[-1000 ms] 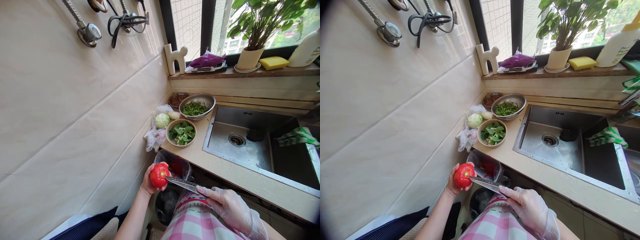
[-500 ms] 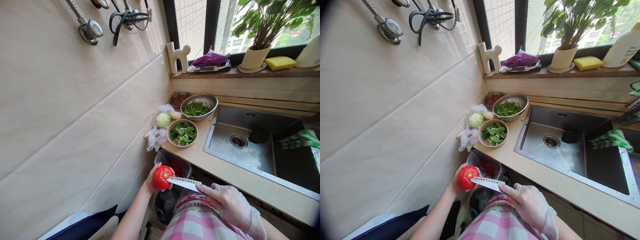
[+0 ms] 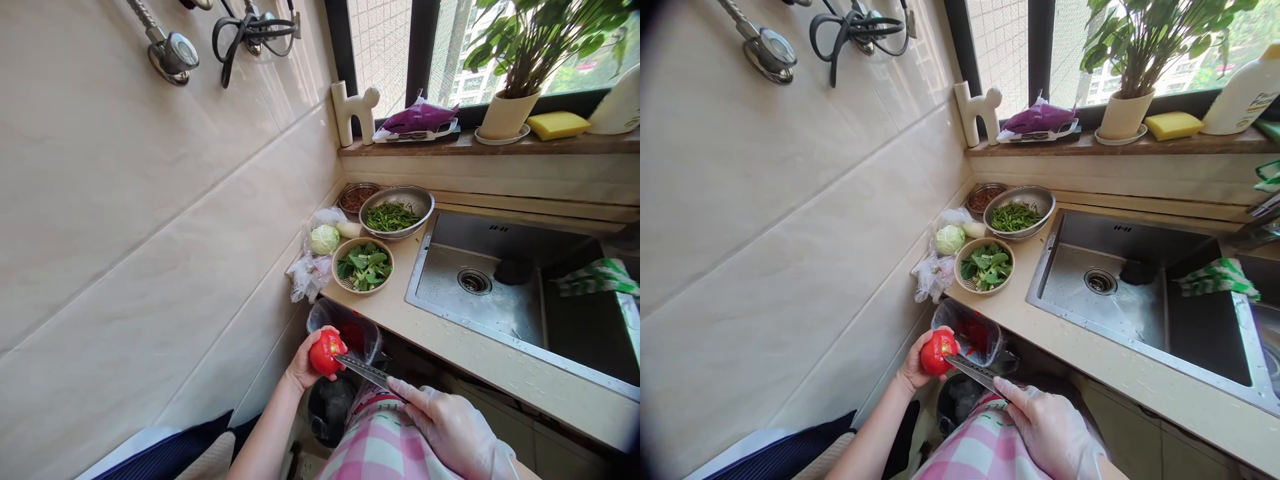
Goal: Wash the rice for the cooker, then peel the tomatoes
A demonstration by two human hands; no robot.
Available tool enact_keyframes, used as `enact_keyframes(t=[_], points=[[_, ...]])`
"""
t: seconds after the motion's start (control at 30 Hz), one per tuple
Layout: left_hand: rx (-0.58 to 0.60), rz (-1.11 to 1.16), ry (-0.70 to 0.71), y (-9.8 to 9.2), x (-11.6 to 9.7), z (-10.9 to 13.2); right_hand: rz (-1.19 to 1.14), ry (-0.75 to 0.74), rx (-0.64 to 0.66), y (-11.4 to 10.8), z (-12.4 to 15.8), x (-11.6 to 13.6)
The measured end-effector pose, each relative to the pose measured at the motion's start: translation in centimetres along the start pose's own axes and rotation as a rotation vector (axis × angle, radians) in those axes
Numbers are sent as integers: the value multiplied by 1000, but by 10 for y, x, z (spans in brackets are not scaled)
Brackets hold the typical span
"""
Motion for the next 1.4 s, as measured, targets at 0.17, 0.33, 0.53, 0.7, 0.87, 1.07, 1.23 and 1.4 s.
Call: enact_keyframes(t=[0.17, 0.33, 0.53, 0.7, 0.87, 1.07, 1.23, 1.4], points=[[-46, -22, 112, -2, -10, 5, 49, 29, 47, 12, 3, 2], [-66, -5, 58, -8, -3, 7, 71, -7, 35, 13, 3, 8], [-79, 164, 82, -14, 7, 8, 25, -10, -21, 9, 4, 12], [-66, 219, 168, -11, 5, 8, -92, 15, 41, 19, 3, 8], [-94, 283, 219, -9, 8, 6, -213, 54, 124, 25, -2, 5], [-139, 202, 302, -17, -9, 10, -239, 100, 226, 16, -7, 4], [-193, 84, 430, -24, -34, 19, -326, 104, 247, 13, -7, 6], [-175, 35, 477, -19, -38, 20, -352, 132, 283, 18, -6, 7]])
Point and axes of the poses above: each hand's wrist, its own z-axis away from the middle knuckle, its own y-axis out of the palm, x = y × z, the point moved 10 cm from there along -z, towards the middle knuckle, and after that the axes turned 3 degrees about y, right-handed, at the moved point
